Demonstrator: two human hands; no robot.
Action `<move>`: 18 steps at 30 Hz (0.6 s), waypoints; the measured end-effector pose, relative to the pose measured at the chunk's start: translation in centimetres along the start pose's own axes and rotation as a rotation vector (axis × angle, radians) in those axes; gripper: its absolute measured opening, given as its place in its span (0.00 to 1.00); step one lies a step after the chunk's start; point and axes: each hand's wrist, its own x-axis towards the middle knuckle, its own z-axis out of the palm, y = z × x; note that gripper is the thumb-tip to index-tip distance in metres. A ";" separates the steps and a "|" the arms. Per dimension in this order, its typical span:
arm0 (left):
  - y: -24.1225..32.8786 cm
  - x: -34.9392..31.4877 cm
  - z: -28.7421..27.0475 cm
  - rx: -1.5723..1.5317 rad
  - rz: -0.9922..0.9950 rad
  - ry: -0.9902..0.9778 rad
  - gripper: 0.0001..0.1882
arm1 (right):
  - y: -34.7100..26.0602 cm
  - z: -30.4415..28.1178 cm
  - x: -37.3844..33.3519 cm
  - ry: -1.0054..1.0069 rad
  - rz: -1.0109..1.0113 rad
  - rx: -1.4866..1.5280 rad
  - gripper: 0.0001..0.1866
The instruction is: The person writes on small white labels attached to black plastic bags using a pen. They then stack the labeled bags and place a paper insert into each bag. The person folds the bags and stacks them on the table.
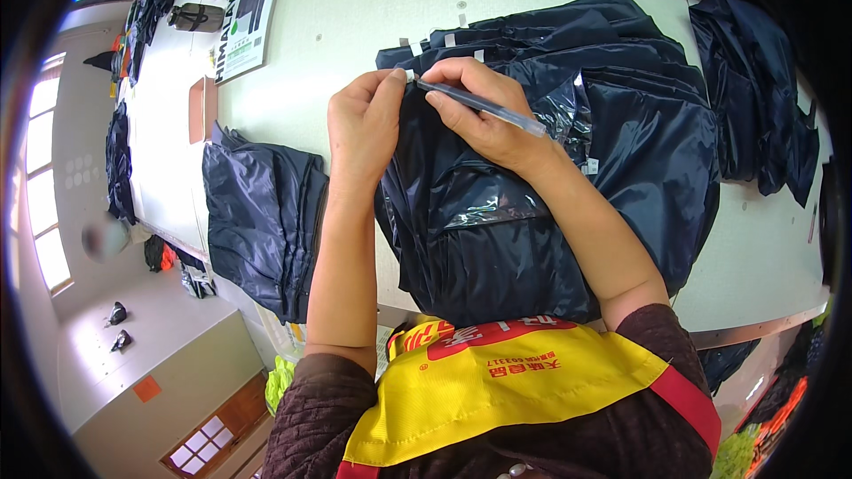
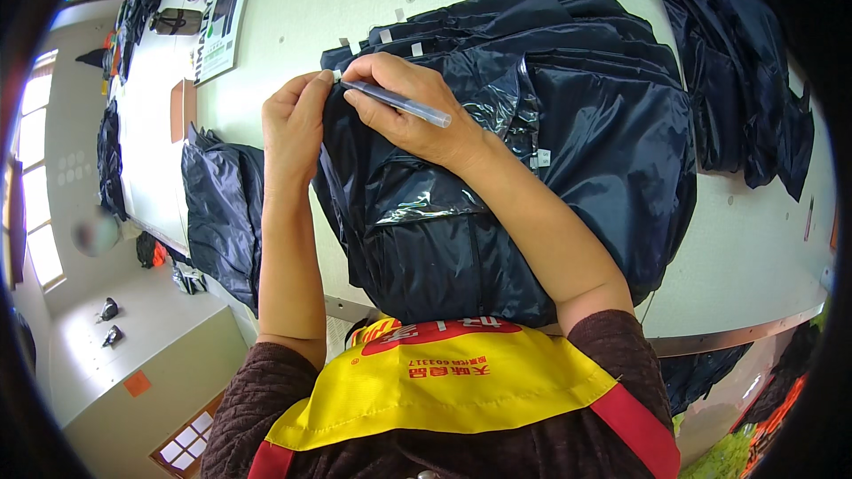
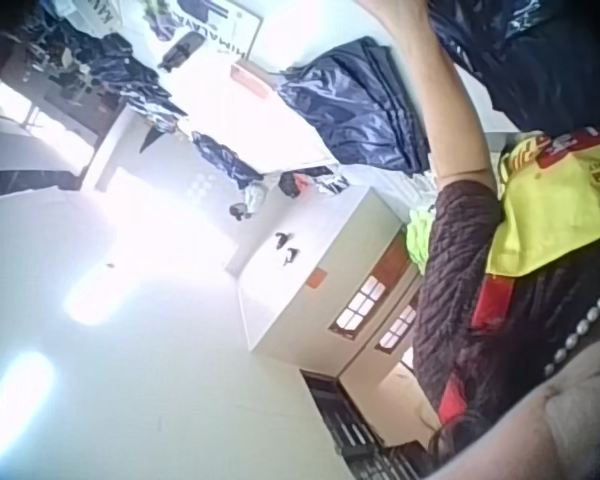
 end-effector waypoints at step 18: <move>1.9 -5.9 1.5 0.503 0.754 -0.374 0.13 | -1.3 -4.2 0.6 0.299 0.221 0.508 0.10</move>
